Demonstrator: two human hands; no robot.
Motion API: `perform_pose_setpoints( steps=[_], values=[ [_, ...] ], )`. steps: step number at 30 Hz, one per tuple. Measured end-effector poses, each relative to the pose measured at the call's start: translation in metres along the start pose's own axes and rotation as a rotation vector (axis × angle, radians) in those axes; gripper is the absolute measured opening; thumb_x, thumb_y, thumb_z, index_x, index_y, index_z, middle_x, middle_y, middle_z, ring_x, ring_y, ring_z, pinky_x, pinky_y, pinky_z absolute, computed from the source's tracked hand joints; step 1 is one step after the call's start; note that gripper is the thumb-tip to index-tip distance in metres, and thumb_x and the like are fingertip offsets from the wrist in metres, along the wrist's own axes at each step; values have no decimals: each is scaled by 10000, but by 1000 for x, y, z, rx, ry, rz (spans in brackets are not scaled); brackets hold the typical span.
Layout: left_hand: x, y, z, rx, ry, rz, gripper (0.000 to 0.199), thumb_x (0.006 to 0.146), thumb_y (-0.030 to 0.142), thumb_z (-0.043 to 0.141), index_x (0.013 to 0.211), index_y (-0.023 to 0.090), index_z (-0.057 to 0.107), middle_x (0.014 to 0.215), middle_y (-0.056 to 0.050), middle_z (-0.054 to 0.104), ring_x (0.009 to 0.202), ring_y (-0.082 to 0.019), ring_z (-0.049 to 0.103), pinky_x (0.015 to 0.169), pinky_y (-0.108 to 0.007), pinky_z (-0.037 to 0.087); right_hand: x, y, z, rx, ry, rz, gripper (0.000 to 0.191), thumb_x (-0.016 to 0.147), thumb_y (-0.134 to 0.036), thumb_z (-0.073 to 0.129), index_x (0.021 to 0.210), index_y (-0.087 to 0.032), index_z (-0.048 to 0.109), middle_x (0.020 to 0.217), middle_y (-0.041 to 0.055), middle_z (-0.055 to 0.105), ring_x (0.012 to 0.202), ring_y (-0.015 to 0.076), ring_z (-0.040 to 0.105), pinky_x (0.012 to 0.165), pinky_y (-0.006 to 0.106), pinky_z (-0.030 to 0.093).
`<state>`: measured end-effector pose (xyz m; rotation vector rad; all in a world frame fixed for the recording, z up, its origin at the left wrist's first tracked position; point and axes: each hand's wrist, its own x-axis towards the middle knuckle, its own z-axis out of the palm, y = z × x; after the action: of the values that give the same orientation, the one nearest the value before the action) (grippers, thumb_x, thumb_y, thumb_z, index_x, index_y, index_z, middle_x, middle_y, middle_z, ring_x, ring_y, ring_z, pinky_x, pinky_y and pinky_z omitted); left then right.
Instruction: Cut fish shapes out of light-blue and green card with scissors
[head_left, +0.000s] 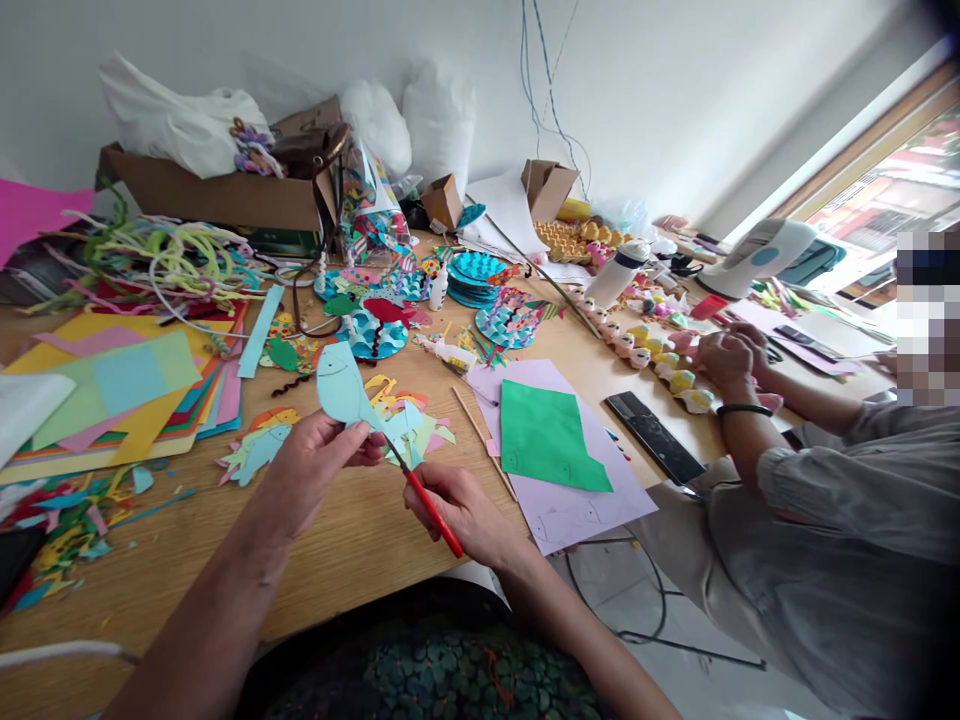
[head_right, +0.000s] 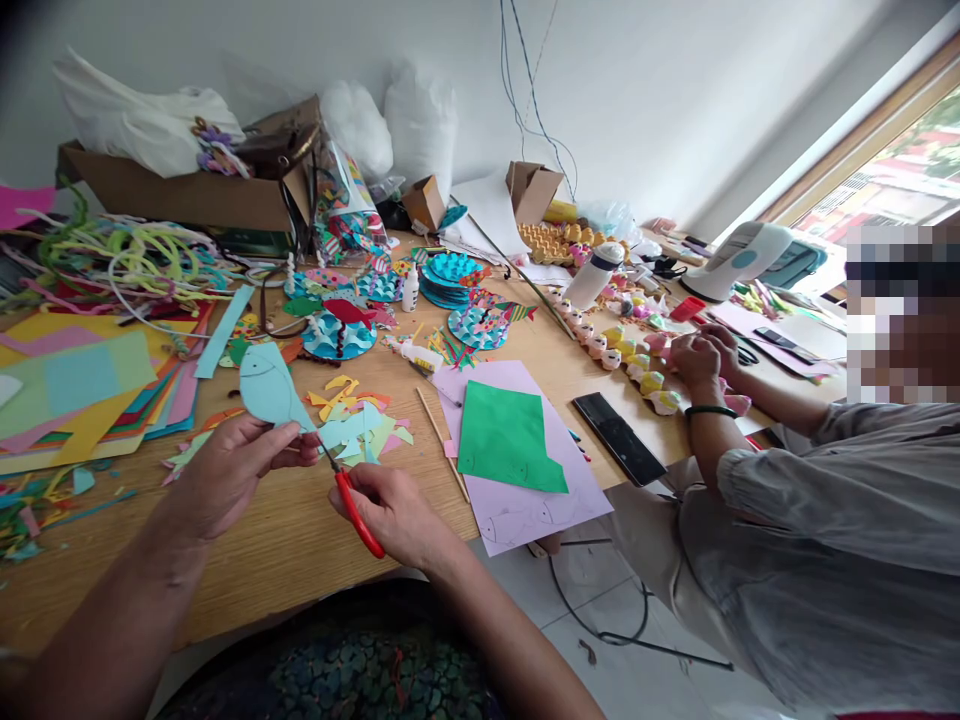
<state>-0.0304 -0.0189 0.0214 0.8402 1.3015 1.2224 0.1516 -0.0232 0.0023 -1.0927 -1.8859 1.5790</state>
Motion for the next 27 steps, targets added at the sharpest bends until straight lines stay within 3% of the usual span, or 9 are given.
perform_pose_setpoints(
  steps=[27],
  values=[
    [1, -5, -4, -25, -126, -30, 149, 637, 298, 731, 673, 155, 707, 632, 0, 727, 582, -132, 645, 608, -255, 556, 5, 0, -1, 29, -38, 50, 480, 853, -610, 474, 656, -173, 464, 565, -43, 359, 507, 81, 323, 457, 222, 225]
  ],
)
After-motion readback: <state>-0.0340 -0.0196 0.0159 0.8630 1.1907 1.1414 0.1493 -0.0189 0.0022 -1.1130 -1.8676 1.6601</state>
